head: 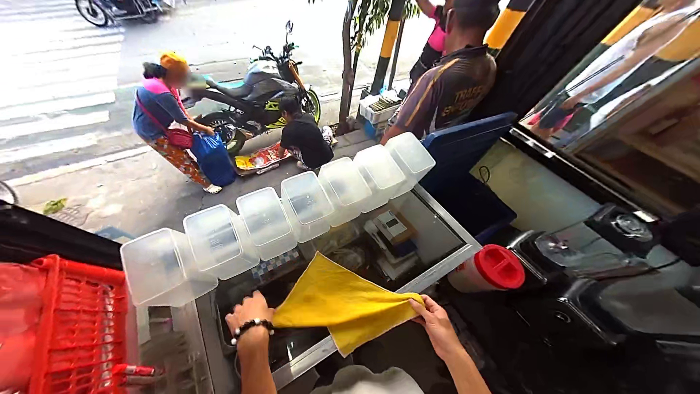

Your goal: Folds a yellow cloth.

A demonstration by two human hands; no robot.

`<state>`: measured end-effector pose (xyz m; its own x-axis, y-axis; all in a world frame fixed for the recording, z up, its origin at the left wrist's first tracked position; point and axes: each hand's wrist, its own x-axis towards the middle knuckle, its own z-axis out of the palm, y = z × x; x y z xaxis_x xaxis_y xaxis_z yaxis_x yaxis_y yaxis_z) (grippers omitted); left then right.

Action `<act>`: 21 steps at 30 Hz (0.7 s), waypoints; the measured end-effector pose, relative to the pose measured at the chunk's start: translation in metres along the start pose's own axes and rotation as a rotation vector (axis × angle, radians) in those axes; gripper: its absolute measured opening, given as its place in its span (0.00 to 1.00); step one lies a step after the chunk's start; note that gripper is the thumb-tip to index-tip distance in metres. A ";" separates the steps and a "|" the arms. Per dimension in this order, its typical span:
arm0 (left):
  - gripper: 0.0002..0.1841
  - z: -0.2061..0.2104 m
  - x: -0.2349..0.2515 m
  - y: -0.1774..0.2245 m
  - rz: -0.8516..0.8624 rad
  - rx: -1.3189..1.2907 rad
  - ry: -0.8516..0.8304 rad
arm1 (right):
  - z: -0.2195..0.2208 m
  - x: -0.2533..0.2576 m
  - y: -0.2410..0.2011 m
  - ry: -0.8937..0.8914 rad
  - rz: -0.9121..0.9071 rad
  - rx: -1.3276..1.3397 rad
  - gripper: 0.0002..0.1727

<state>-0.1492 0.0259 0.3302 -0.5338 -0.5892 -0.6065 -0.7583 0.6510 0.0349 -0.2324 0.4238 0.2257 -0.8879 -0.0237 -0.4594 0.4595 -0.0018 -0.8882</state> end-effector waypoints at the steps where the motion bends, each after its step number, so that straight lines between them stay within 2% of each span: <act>1: 0.30 0.002 -0.011 0.008 0.053 -0.028 0.065 | 0.001 0.000 -0.006 -0.027 -0.020 0.025 0.07; 2: 0.27 0.007 -0.020 0.022 0.190 -0.047 0.127 | 0.003 0.001 -0.012 -0.057 -0.031 0.050 0.07; 4: 0.24 0.031 -0.018 0.061 0.662 -0.212 0.199 | 0.013 0.005 -0.024 -0.152 -0.057 0.056 0.09; 6: 0.30 0.061 -0.002 0.109 1.196 -0.631 0.070 | 0.030 0.010 -0.041 -0.295 -0.124 -0.016 0.12; 7: 0.36 0.067 0.003 0.132 1.364 -0.764 -0.040 | 0.040 0.013 -0.053 -0.372 -0.178 -0.069 0.14; 8: 0.41 0.067 0.005 0.149 1.436 -0.806 -0.122 | 0.049 0.014 -0.067 -0.450 -0.246 -0.130 0.14; 9: 0.41 0.062 0.004 0.159 1.439 -0.802 -0.181 | 0.057 0.015 -0.083 -0.522 -0.323 -0.191 0.13; 12: 0.25 0.034 0.003 0.162 1.389 -0.750 -0.217 | 0.062 0.017 -0.141 -0.674 -0.546 -0.294 0.11; 15: 0.19 0.011 0.004 0.140 1.316 -0.579 -0.112 | 0.050 0.016 -0.192 -0.820 -0.775 -0.171 0.10; 17: 0.20 0.006 0.004 0.120 1.233 -0.456 -0.042 | 0.036 0.019 -0.217 -0.888 -0.913 -0.123 0.09; 19: 0.20 0.005 0.003 0.101 1.196 -0.454 0.049 | 0.024 0.026 -0.236 -0.902 -1.012 -0.119 0.09; 21: 0.17 0.011 -0.001 0.086 1.172 -0.505 0.143 | 0.010 0.035 -0.248 -0.908 -1.033 -0.108 0.09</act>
<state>-0.2098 0.0873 0.3251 -0.9865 0.1431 0.0801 0.1491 0.5785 0.8020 -0.3767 0.4137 0.4299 -0.4779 -0.6967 0.5349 -0.4343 -0.3419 -0.8333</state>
